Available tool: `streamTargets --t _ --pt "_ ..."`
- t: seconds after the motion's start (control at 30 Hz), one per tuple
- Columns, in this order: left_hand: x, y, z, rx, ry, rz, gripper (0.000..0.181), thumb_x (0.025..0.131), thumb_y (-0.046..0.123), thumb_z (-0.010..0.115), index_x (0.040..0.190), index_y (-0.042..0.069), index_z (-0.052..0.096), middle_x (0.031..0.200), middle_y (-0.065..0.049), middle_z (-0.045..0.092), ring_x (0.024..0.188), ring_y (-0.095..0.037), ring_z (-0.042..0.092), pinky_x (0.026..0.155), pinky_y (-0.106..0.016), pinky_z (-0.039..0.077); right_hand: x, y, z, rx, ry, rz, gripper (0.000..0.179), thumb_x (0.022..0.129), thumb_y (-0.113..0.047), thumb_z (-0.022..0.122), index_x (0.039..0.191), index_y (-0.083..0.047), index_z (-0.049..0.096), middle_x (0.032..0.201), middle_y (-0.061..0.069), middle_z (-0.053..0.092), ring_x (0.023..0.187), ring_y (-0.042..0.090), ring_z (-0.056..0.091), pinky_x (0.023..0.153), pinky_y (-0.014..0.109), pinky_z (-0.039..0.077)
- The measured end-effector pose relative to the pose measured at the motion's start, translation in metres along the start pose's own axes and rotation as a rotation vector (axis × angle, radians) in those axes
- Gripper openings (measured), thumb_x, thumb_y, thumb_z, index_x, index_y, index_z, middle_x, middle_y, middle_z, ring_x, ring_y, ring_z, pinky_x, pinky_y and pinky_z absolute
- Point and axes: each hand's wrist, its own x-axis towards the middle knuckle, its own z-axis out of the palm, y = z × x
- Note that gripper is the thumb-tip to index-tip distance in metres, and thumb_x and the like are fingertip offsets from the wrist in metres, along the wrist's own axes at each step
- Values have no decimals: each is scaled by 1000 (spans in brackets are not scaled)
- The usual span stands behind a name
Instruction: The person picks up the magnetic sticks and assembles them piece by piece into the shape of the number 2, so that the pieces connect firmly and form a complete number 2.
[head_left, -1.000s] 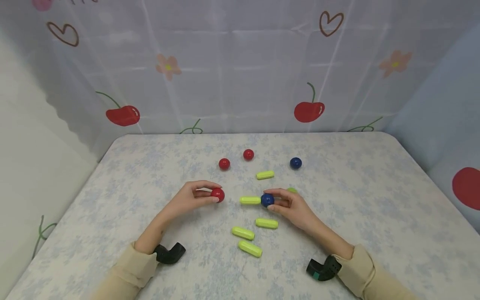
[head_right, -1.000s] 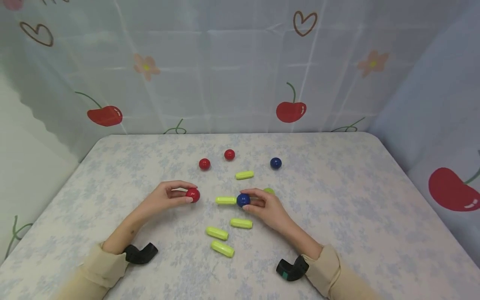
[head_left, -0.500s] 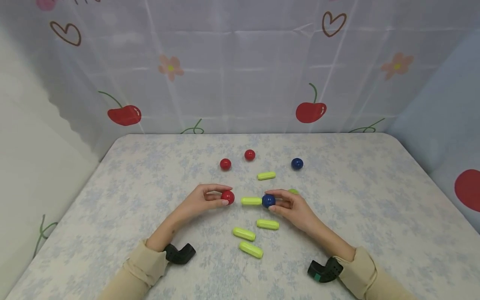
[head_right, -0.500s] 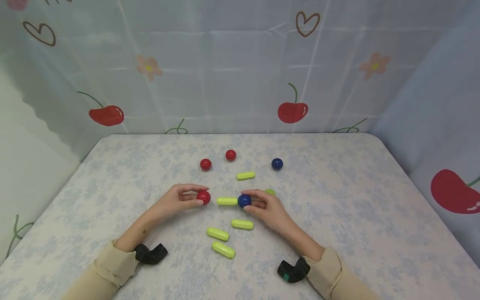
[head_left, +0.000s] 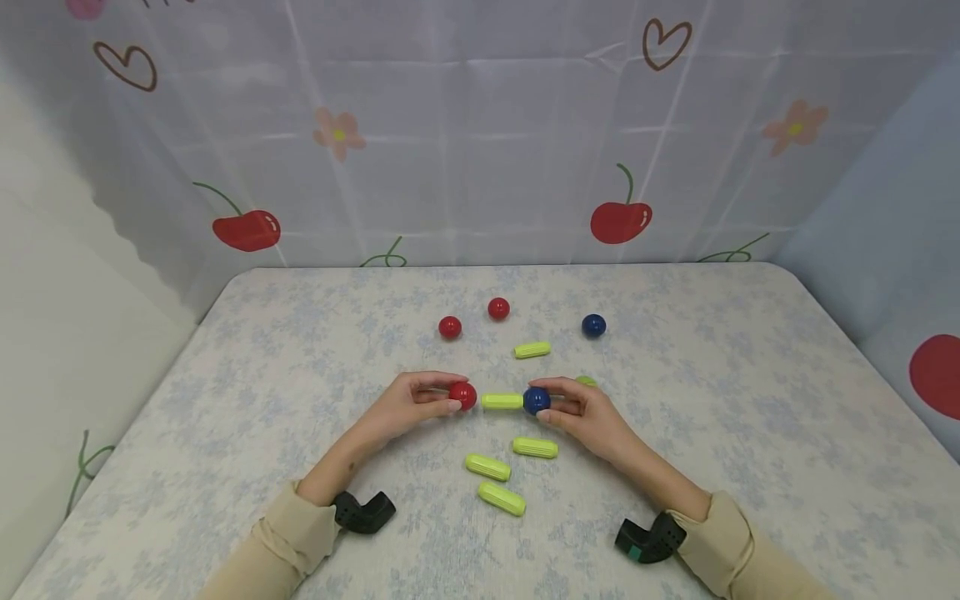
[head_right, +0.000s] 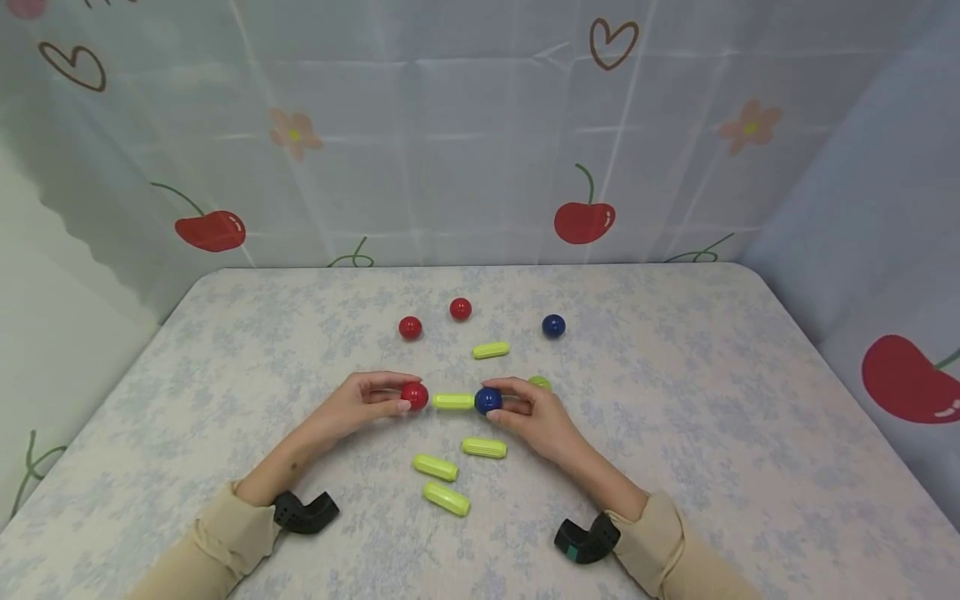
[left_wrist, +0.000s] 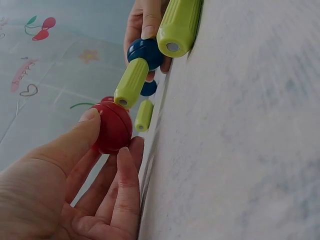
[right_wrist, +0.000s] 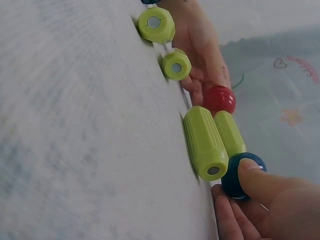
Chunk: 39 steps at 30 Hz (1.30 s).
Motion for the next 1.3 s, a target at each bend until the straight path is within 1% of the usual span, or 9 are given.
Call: streamTargets --t 0.13,0.33,0.47,0.57,0.73,0.83,0.93,1.13,1.3 --pt "1 0 1 -14 -11 -2 43 84 18 72 124 6 61 115 -6 63 99 -20 62 80 -29 48 0 0 0 -7 4 2 40 87 1 64 126 0 56 124 22 51 102 27 61 77 28 51" --pt "2 0 4 -44 -40 -14 44 86 17 70 126 3 58 118 -8 62 103 -20 60 84 -29 47 0 -1 -1 -7 13 10 40 87 0 64 126 0 56 124 22 51 102 27 60 78 28 50" --pt "3 -1 5 -38 -46 -17 46 85 18 71 127 4 58 116 -7 62 101 -20 61 83 -30 48 0 -1 -1 -6 15 15 40 87 1 64 126 0 56 124 22 51 103 28 60 78 28 50" --pt "5 -2 7 -10 -59 9 49 84 18 73 128 6 57 113 -7 63 99 -21 61 81 -30 48 0 -1 -1 -2 12 16 40 87 1 64 126 0 56 125 22 51 103 28 60 78 28 50" --pt "10 -2 14 36 -78 94 48 82 15 74 127 6 58 117 -7 60 94 -21 60 78 -29 48 0 -1 1 -11 24 16 39 87 0 64 126 0 57 124 21 52 101 28 61 77 28 50" --pt "11 -2 21 93 -51 134 45 82 15 75 124 6 61 116 -6 60 88 -20 57 72 -27 48 -1 1 3 -25 29 12 39 87 -2 65 125 0 57 120 21 54 99 26 62 77 28 50" --pt "10 -3 27 146 -9 133 41 81 17 76 119 8 64 110 -3 61 83 -18 55 67 -26 47 -4 3 4 -29 15 -2 39 86 -3 66 124 2 58 118 19 57 100 25 61 79 27 49" --pt "9 -1 37 217 62 136 30 80 20 77 108 12 70 107 0 63 86 -13 59 69 -27 50 -3 3 5 -31 -10 -45 39 84 -2 68 122 2 59 117 17 59 103 26 60 84 28 47" --pt "11 0 41 252 103 158 23 80 20 76 101 12 72 99 -1 65 79 -12 60 65 -26 50 -1 1 3 -32 -17 -58 40 84 -1 68 123 3 58 118 17 59 104 26 59 85 28 47"
